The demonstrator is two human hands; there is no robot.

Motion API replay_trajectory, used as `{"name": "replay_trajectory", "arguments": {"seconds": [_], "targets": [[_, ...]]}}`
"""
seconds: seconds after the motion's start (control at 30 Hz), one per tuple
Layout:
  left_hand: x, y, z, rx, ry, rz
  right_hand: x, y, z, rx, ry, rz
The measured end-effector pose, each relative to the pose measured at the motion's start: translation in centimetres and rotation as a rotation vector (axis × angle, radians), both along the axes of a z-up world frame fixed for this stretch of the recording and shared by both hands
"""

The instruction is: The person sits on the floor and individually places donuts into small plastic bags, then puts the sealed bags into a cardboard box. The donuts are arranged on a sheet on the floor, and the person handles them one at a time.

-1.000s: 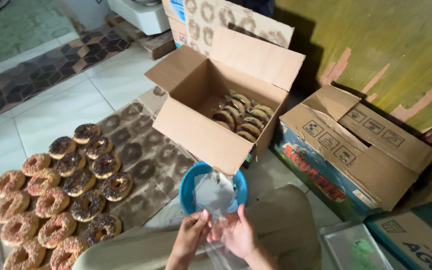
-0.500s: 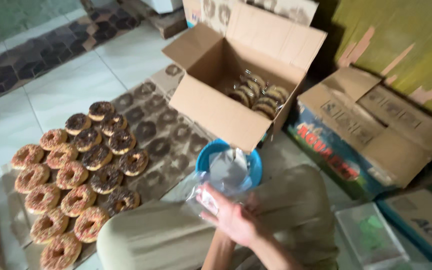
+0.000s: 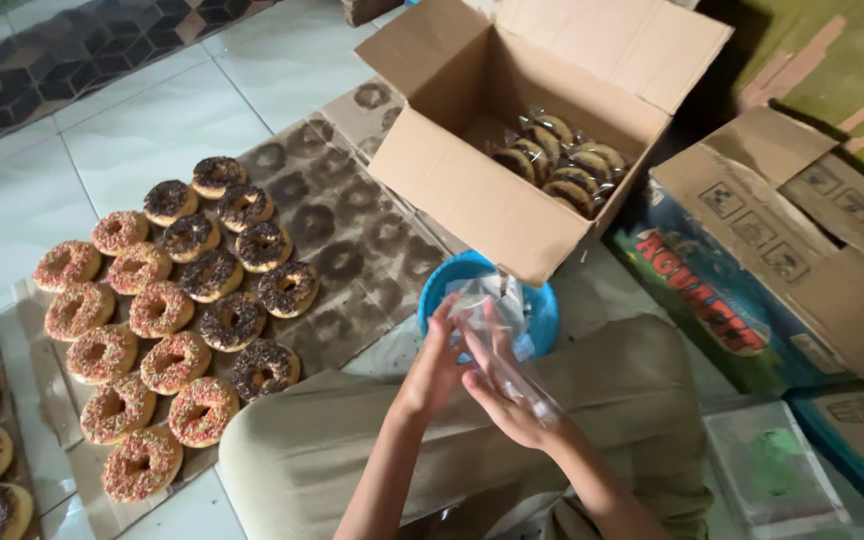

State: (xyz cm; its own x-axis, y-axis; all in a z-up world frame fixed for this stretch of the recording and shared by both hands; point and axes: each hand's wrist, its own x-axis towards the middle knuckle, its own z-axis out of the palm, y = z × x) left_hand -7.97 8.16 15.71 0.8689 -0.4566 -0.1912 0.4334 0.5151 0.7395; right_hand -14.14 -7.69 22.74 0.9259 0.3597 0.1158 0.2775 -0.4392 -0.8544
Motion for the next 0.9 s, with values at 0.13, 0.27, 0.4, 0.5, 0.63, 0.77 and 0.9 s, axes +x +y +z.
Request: {"name": "replay_trajectory", "arguments": {"seconds": [0.13,0.27,0.4,0.5,0.63,0.77,0.9], "targets": [[0.9,-0.6,0.2,-0.08,-0.109,0.006,0.9,1.8,-1.2,-0.208,-0.146,0.049],[3.5,0.5,0.1,-0.236,0.02,0.038,2.9,3.2,-2.0,-0.178,-0.056,-0.052],[4.8,1.9,-0.2,-0.095,0.068,0.091,5.1,4.3,-2.1,-0.216,-0.193,0.054],[6.1,3.4,-0.4,0.078,-0.036,0.166,6.1,6.3,-2.3,-0.267,-0.22,0.08],[8.4,9.7,0.6,0.178,-0.14,0.457,5.5,9.3,-3.3,-0.128,-0.166,0.049],[8.7,21.8,2.6,-0.068,-0.073,0.918,6.4,12.8,-6.3,0.054,-0.179,0.003],[8.2,25.7,2.4,-0.429,0.204,1.199,12.6,18.3,-12.4,0.155,-0.033,-0.028]]}}
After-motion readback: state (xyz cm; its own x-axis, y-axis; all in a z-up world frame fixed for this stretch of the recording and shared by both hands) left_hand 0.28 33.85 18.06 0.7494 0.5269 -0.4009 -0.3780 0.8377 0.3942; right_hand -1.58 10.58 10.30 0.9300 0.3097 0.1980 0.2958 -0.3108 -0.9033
